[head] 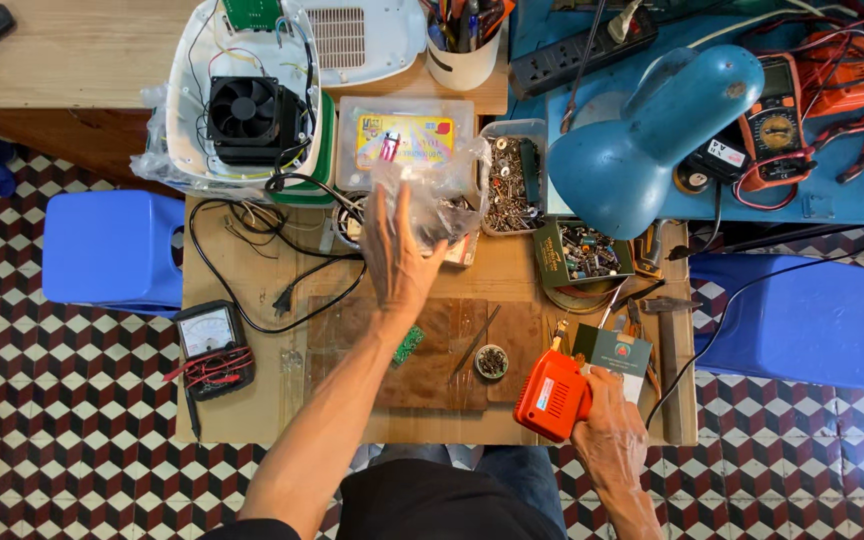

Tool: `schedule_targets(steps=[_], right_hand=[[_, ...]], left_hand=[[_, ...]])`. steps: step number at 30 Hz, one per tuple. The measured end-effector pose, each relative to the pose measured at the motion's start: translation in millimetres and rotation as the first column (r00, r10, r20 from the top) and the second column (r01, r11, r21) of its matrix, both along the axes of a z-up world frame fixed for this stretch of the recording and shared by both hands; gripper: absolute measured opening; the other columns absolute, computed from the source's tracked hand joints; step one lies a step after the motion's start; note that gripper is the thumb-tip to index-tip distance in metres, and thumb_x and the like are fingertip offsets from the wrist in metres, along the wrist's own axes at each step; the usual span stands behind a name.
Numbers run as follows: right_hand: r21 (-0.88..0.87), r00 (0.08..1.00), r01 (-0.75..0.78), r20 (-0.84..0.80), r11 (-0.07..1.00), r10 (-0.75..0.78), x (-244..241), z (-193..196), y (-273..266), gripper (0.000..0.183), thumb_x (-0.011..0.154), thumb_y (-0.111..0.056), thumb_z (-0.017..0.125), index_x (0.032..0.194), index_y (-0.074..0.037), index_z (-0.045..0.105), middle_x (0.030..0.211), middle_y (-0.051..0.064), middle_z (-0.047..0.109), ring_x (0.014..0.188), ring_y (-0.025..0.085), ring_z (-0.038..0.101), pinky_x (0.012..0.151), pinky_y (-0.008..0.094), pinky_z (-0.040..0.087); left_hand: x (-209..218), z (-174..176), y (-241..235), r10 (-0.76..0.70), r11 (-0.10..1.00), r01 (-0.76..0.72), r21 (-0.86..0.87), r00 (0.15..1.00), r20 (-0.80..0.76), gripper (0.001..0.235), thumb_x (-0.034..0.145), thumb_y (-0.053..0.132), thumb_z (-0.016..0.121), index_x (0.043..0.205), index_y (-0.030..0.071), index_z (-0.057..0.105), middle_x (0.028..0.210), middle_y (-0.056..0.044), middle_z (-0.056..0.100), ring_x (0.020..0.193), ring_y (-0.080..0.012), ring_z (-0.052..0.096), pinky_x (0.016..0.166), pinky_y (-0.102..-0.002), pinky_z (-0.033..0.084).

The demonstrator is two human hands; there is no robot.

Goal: The person uses a soldering iron and pliers to work on a small green circuit board. They trim component leads, apply solder to joints, and handle solder wire and a small container of parts on a cluttered workbench.

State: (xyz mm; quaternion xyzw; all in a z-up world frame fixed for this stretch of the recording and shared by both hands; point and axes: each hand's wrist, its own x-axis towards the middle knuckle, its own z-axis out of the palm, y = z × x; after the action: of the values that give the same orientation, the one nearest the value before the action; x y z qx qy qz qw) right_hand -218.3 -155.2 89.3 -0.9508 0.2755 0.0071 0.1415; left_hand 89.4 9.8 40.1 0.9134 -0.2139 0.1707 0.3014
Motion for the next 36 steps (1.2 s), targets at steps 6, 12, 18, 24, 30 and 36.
schedule_targets(steps=[6,12,18,24,30,36], right_hand=[[0.031,0.998,-0.006,-0.056,0.999,0.008,6,-10,-8,0.060,0.064,0.002,0.066,0.123,-0.007,0.059,0.136,0.006,0.061,0.078,0.031,0.068,0.078,0.040,0.056],[0.062,1.000,0.001,-0.005,0.998,0.000,20,-13,-18,0.059,0.063,0.001,0.066,0.121,-0.007,0.061,0.137,0.008,0.061,0.084,0.035,0.067,0.080,0.042,0.056],[0.115,0.999,0.038,0.000,0.993,-0.038,25,-16,-24,0.053,0.069,-0.002,0.066,0.122,-0.006,0.062,0.138,0.009,0.061,0.084,0.035,0.068,0.081,0.043,0.056],[0.126,0.994,0.075,-0.087,0.989,-0.065,33,-7,-27,0.050,0.073,-0.014,0.072,0.122,-0.009,0.062,0.139,0.007,0.061,0.084,0.034,0.069,0.081,0.043,0.056],[0.182,0.990,0.119,-0.096,0.976,-0.103,37,-7,-22,0.048,0.077,-0.024,0.075,0.122,-0.011,0.062,0.138,0.009,0.059,0.090,0.035,0.069,0.083,0.043,0.054],[0.181,0.994,0.100,-0.064,0.978,-0.090,39,-13,-23,0.050,0.076,-0.024,0.076,0.121,-0.008,0.061,0.136,0.011,0.060,0.099,0.035,0.069,0.086,0.042,0.055]], left_hand=[[76,5,-20,-0.295,0.948,0.319,0.014,0.892,-0.342,0.134,0.050,0.028,0.097,0.157,0.007,0.019,0.147,-0.029,0.043,0.119,-0.0433,0.056,0.088,-0.051,0.054],[74,-46,-26,-0.521,0.824,0.560,-0.086,0.690,-0.503,0.021,0.096,0.022,0.066,0.088,0.004,0.073,0.065,-0.019,0.061,0.055,-0.0276,0.063,0.055,-0.043,0.051],[26,-55,-28,-0.226,0.940,0.341,-0.015,0.589,-0.776,0.031,0.102,0.034,0.064,0.088,0.008,0.073,0.057,-0.012,0.058,0.048,-0.0280,0.056,0.045,-0.048,0.045],[-16,-55,-67,-0.593,0.781,0.624,0.027,0.755,-0.280,0.017,0.101,0.024,0.061,0.099,0.009,0.069,0.078,-0.014,0.069,0.064,-0.0270,0.068,0.053,-0.038,0.054],[1,-21,-79,-0.455,0.891,0.343,-0.299,0.673,-0.583,0.019,0.107,0.018,0.051,0.110,0.008,0.067,0.081,-0.010,0.064,0.059,-0.0227,0.067,0.044,-0.036,0.053],[46,9,-108,-0.447,0.837,0.036,-0.546,0.620,-0.645,0.034,0.101,0.032,0.053,0.120,0.005,0.063,0.097,-0.010,0.067,0.078,-0.0219,0.069,0.063,-0.036,0.056]])
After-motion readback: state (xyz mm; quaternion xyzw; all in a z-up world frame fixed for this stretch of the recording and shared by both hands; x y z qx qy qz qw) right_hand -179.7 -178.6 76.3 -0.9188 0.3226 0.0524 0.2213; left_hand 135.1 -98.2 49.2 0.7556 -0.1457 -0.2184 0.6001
